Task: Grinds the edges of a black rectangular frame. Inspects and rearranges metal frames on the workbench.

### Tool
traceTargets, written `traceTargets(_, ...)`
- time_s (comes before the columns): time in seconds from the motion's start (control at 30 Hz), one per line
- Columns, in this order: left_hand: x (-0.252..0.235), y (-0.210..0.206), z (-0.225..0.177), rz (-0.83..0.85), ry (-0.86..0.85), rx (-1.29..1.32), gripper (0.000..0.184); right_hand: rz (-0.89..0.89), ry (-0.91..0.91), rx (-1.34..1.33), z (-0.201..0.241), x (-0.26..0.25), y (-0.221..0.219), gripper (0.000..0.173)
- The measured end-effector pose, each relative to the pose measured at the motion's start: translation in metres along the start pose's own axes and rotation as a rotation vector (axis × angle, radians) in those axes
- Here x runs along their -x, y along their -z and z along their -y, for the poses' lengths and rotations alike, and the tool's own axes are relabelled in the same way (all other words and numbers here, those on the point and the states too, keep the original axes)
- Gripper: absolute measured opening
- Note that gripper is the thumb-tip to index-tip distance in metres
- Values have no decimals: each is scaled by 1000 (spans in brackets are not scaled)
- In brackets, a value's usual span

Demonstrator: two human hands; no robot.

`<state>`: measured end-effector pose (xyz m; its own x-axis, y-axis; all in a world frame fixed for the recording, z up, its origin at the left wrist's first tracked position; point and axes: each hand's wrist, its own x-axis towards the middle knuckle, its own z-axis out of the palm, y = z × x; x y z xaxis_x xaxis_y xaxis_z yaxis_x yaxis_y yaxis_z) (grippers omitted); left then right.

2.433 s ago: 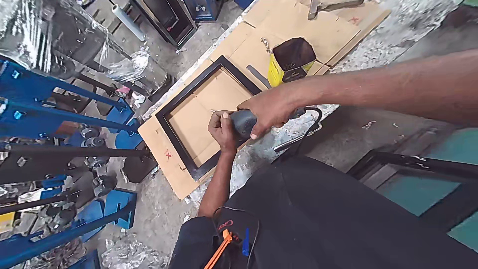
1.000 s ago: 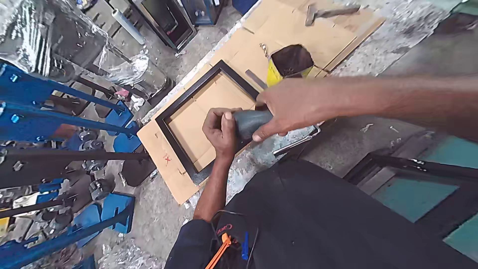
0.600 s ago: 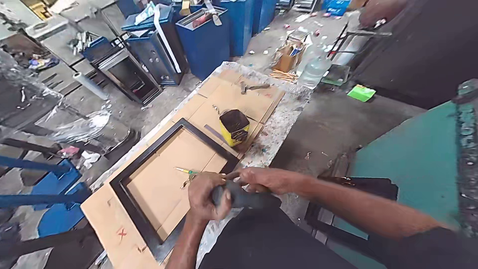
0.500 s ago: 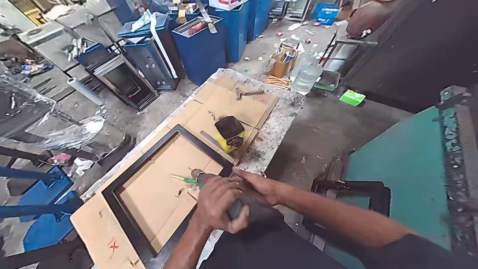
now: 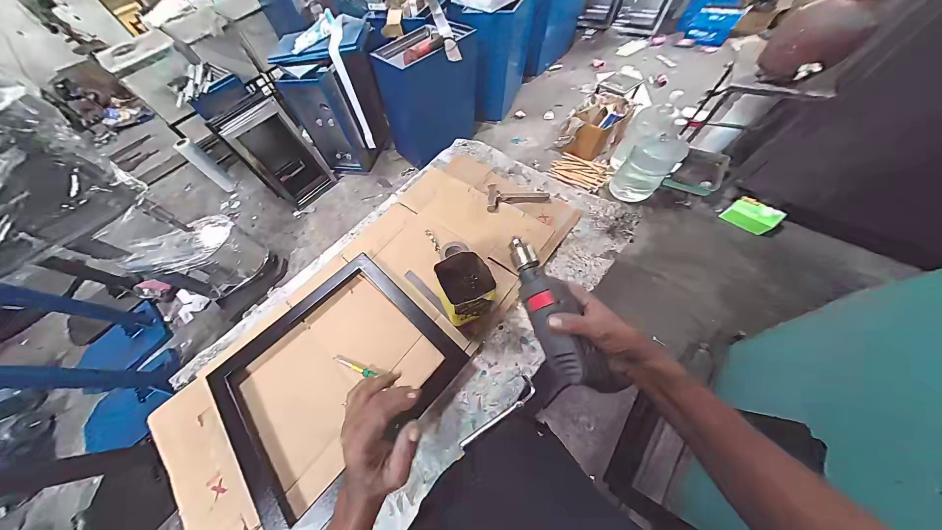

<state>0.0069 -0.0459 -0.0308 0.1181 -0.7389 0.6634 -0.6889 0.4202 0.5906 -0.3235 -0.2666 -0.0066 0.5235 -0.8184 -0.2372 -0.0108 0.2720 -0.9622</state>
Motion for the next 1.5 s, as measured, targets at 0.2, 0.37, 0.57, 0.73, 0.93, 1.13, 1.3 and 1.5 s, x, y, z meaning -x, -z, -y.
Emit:
traceTargets(0.2,108,13,-1,-155,601,-86,21,-345,-34,957,-22,-131,67,108)
traceTargets(0.37,146,4,-40,-117,734,-386,18,-271,-115,1264,-56,-216,67,109)
traceTargets(0.57,169,-7,-53,-35,831,-545,13,-152,-74,1237,-91,-273,78,105)
traceTargets(0.73,182,-10,-50,-93,859,-588,12,-61,3,1159,-103,-282,106,104)
traceTargets(0.93,183,-1,-26,-124,847,-657,16,-99,184,1261,-114,-276,113,98)
traceTargets(1.13,216,16,23,-61,858,-730,46,-420,304,919,-103,-182,77,68)
traceTargets(1.3,246,34,55,42,964,-827,82,-435,597,744,-105,-62,-5,38)
traceTargets(1.5,271,31,78,58,853,-780,79,41,256,1033,-169,-58,-103,66)
